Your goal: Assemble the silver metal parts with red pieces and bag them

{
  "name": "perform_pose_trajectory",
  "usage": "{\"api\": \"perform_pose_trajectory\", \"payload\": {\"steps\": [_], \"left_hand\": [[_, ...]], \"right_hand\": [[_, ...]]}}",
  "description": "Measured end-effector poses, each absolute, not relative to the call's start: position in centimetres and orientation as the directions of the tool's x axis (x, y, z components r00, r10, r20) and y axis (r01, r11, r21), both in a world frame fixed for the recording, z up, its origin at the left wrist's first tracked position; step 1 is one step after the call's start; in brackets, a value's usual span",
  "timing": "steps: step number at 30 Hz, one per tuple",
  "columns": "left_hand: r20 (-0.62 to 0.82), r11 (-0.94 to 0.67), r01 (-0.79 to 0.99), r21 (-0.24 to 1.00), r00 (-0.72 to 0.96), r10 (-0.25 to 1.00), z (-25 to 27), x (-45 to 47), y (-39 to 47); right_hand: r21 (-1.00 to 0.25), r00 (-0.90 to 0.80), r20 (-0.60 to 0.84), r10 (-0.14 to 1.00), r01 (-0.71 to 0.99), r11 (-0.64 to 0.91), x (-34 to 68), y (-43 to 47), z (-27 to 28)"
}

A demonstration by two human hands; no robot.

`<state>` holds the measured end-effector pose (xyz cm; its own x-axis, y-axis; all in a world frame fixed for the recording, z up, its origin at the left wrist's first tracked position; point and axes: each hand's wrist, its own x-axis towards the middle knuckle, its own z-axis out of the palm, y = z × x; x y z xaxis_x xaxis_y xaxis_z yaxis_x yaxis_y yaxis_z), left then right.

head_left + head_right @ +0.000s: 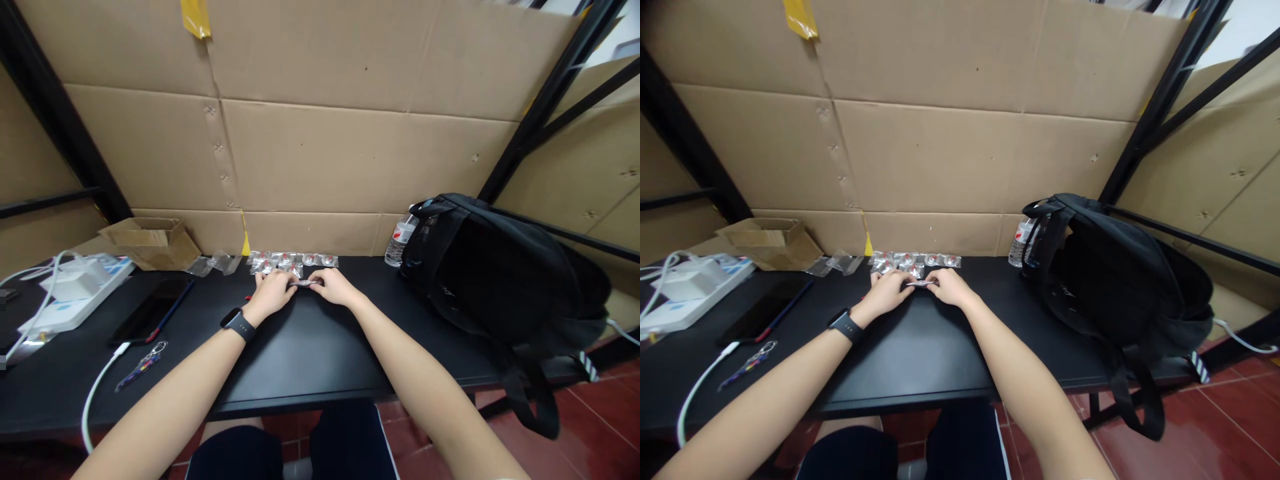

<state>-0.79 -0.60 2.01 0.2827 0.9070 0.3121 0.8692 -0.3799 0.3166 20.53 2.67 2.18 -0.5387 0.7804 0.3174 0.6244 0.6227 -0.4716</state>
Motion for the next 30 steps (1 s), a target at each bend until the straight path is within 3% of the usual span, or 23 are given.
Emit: {"api": "perform_pose_trajectory", "payload": {"steps": [7, 18, 30], "left_hand": [[0.228, -0.256, 0.848, 0.463, 0.165, 0.96, 2.13, -0.73, -0.15], [0.192, -0.261, 0.803, 0.536, 0.185, 0.964, 2.03, -1.0, -0.03], [0.189, -0.3, 0.829, 0.472, 0.237, 0.953, 2.18, -1.31, -0.19]], "right_hand": [[-0.573, -0.46, 0.331, 0.824, 0.595, 0.563, 20.62, 2.93, 2.14], [-0.641, -0.509, 0.247, 0.824, 0.552, 0.533, 21.29, 2.86, 1.8], [-0.591, -0.512, 0.237, 0.826, 0.598, 0.541, 21.5, 2.87, 2.02]]}}
